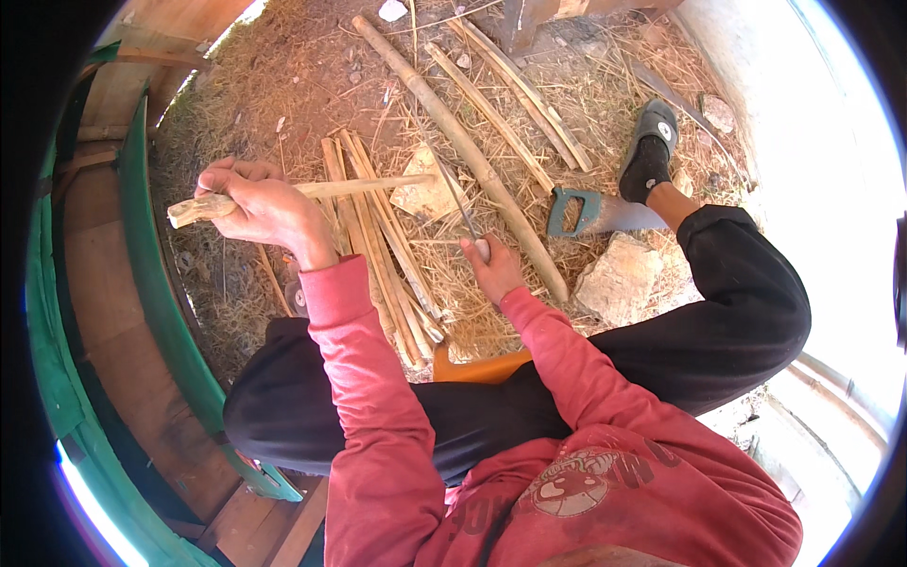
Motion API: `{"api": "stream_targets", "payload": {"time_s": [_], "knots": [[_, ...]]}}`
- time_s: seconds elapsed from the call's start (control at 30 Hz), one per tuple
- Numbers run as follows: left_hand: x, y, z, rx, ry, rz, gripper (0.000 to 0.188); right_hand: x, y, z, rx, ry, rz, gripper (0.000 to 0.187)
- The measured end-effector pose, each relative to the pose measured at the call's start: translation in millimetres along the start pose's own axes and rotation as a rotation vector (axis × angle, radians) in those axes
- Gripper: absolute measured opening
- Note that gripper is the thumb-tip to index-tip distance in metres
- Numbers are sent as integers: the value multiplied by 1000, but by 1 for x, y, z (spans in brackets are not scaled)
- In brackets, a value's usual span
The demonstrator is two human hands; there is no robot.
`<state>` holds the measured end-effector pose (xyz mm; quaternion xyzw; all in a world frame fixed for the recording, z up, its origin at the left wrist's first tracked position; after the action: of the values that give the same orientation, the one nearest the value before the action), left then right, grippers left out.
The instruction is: The person sits on the ground and uses a knife to shave thin strips from a wooden stick. They hold the stick in their left hand and repeatedly draw the knife along its length to remove the outer layer, creating a pile of wood shavings.
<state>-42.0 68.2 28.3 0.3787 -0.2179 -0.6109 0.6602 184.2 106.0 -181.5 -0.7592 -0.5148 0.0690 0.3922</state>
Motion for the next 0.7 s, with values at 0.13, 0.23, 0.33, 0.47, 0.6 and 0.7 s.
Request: {"api": "stream_targets", "payload": {"time_s": [0.13, 0.23, 0.33, 0.47, 0.6, 0.7], "knots": [[4, -7, -5, 15, 81, 9, 33, -6, 17, 3, -119, -110, -86, 85], [6, -2, -7, 24, 93, 29, 32, -5, 19, 7, -112, -87, -92, 86], [13, 4, -3, 21, 85, 21, 32, -4, 8, 5, -101, -60, -149, 86], [10, 4, 1, 45, 54, 46, 30, -9, 2, -1, -80, -16, -153, 78], [6, -2, 6, 47, 95, 59, 29, -20, 27, 12, -104, 93, -173, 72], [16, -3, 7, 55, 80, -14, 29, -2, -10, -5, -105, -28, -155, 74]]}}
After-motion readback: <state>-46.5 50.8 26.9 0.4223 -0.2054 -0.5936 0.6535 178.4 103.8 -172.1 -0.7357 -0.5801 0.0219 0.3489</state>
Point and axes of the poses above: each hand's wrist, its own z-axis towards the middle knuckle, its own x-axis out of the back of the hand, y = z × x, the point moved 1 cm from there along z, towards the middle knuckle, and after that the axes turned 8 degrees about -x, right-handed, at the moved point
